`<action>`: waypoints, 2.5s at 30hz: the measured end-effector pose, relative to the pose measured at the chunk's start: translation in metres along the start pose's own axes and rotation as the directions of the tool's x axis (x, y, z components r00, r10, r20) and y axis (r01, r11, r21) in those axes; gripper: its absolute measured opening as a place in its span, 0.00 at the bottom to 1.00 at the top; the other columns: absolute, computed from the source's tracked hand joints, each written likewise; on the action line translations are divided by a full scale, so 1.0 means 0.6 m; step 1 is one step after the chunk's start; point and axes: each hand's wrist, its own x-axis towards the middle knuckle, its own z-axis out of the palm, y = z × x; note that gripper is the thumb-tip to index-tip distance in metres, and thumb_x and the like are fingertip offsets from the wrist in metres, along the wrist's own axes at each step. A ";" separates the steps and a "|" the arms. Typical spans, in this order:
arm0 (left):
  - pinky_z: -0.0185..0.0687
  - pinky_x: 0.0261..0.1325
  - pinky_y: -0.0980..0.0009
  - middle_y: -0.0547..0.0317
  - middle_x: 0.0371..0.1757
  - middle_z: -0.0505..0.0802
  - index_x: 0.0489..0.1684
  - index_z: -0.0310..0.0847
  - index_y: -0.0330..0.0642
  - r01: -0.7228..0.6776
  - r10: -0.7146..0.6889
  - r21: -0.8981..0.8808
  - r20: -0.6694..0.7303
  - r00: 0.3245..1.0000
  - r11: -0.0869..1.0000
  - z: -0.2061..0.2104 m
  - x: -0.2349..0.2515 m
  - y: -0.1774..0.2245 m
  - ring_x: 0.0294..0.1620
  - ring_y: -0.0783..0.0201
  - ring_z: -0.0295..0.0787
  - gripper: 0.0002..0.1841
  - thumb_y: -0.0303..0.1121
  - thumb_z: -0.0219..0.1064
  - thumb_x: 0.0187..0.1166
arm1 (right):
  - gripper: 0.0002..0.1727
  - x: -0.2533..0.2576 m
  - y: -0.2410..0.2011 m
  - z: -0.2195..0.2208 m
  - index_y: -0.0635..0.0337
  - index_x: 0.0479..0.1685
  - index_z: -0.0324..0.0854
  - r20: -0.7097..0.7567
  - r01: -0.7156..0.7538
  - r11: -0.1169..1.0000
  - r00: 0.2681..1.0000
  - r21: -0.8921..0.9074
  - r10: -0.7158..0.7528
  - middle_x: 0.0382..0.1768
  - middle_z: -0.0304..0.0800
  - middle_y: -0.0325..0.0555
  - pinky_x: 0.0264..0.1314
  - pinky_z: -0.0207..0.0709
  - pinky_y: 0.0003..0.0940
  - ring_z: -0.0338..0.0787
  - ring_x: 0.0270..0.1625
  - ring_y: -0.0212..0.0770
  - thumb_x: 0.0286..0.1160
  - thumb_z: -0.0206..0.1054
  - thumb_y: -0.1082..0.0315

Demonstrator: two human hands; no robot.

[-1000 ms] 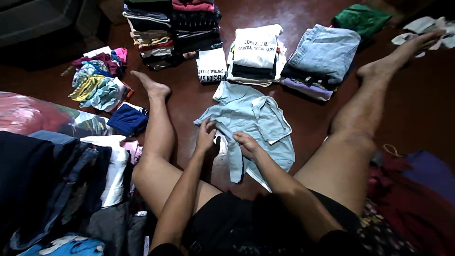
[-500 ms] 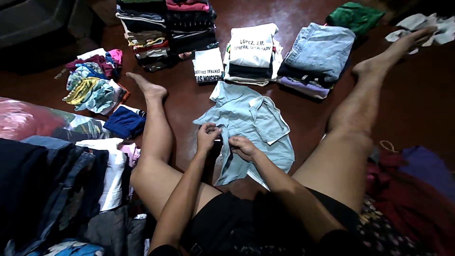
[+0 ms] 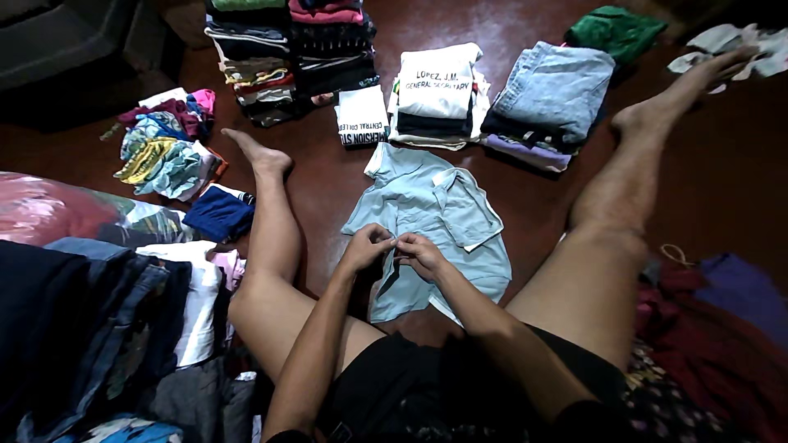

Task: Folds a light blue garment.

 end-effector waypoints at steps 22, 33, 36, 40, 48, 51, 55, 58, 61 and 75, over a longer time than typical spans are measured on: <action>0.88 0.51 0.59 0.53 0.45 0.92 0.61 0.80 0.40 0.078 -0.355 -0.737 -0.228 0.907 0.672 -0.015 -0.011 0.026 0.45 0.60 0.90 0.18 0.44 0.56 0.90 | 0.16 -0.023 -0.056 -0.003 0.57 0.67 0.75 -0.020 0.190 0.981 0.982 0.035 -0.190 0.53 0.88 0.43 0.60 0.83 0.39 0.88 0.55 0.37 0.90 0.51 0.63; 0.85 0.56 0.53 0.42 0.52 0.91 0.63 0.83 0.34 0.361 -0.437 -0.297 -0.248 0.865 0.884 -0.034 -0.002 -0.018 0.50 0.53 0.88 0.15 0.30 0.63 0.83 | 0.15 -0.062 -0.204 -0.104 0.52 0.51 0.91 0.026 0.022 -0.033 0.991 -0.999 -0.131 0.56 0.88 0.57 0.60 0.78 0.69 0.85 0.63 0.63 0.69 0.78 0.57; 0.85 0.51 0.52 0.49 0.54 0.90 0.66 0.78 0.41 0.170 -0.572 -0.757 -0.306 0.761 0.631 -0.054 0.004 -0.041 0.50 0.54 0.89 0.23 0.49 0.53 0.89 | 0.32 -0.091 -0.192 -0.208 0.42 0.67 0.86 -0.108 -0.124 -0.178 0.989 -0.976 -0.098 0.82 0.72 0.57 0.67 0.67 0.80 0.67 0.83 0.69 0.57 0.85 0.49; 0.80 0.69 0.48 0.35 0.72 0.84 0.87 0.58 0.36 0.406 -0.507 -0.381 -0.215 0.835 0.830 -0.051 -0.023 -0.036 0.68 0.44 0.85 0.36 0.56 0.54 0.90 | 0.35 -0.136 -0.189 -0.241 0.47 0.75 0.81 -0.137 -0.171 -0.076 0.935 -0.982 -0.328 0.87 0.65 0.59 0.73 0.65 0.79 0.62 0.87 0.73 0.62 0.83 0.55; 0.89 0.53 0.57 0.47 0.46 0.94 0.61 0.83 0.32 0.516 -0.588 0.310 0.222 0.777 0.799 0.005 -0.056 -0.007 0.43 0.57 0.93 0.26 0.51 0.57 0.90 | 0.30 -0.128 -0.210 -0.220 0.59 0.72 0.82 -0.221 -0.287 -0.051 0.828 -0.957 -0.515 0.84 0.65 0.71 0.70 0.65 0.82 0.63 0.83 0.80 0.65 0.78 0.66; 0.78 0.72 0.38 0.34 0.66 0.88 0.73 0.78 0.37 0.461 -0.404 0.324 -0.231 0.885 0.826 -0.008 -0.041 0.019 0.68 0.39 0.86 0.29 0.54 0.55 0.90 | 0.17 -0.124 -0.179 -0.179 0.59 0.57 0.89 0.067 -0.027 -0.178 0.863 -0.984 -0.501 0.62 0.86 0.64 0.63 0.79 0.69 0.84 0.66 0.69 0.71 0.74 0.64; 0.48 0.84 0.25 0.54 0.96 0.58 0.91 0.62 0.71 0.252 -0.152 0.709 -0.203 0.967 0.658 -0.023 0.011 -0.050 0.94 0.40 0.49 0.30 0.59 0.50 0.89 | 0.16 -0.111 -0.097 -0.148 0.48 0.60 0.89 0.357 0.345 -0.145 0.932 -0.927 -0.066 0.67 0.87 0.51 0.72 0.74 0.64 0.82 0.73 0.59 0.80 0.66 0.56; 0.47 0.83 0.23 0.46 0.97 0.51 0.93 0.60 0.62 0.368 -0.092 0.723 -0.392 0.916 0.584 -0.079 0.033 -0.088 0.95 0.32 0.42 0.30 0.50 0.54 0.90 | 0.14 -0.121 -0.126 -0.145 0.50 0.57 0.91 0.364 0.349 -0.107 0.912 -0.931 -0.190 0.65 0.89 0.49 0.74 0.75 0.59 0.83 0.72 0.54 0.81 0.65 0.60; 0.63 0.79 0.29 0.30 0.92 0.55 0.90 0.61 0.40 0.418 -0.068 0.627 -0.502 0.862 0.657 -0.110 0.038 -0.053 0.88 0.26 0.56 0.33 0.42 0.60 0.85 | 0.10 -0.136 -0.177 -0.175 0.56 0.50 0.92 0.083 0.077 -0.033 0.922 -0.997 -0.378 0.56 0.91 0.54 0.66 0.81 0.60 0.87 0.64 0.57 0.76 0.70 0.66; 0.81 0.70 0.39 0.30 0.68 0.85 0.97 0.29 0.48 0.461 -0.426 0.574 -0.205 0.881 0.677 0.040 -0.105 -0.019 0.67 0.34 0.86 0.60 0.36 0.78 0.68 | 0.35 -0.126 -0.148 -0.168 0.54 0.76 0.70 -0.366 -0.338 0.145 0.888 -0.930 -0.278 0.49 0.90 0.67 0.50 0.80 0.73 0.90 0.52 0.72 0.63 0.74 0.76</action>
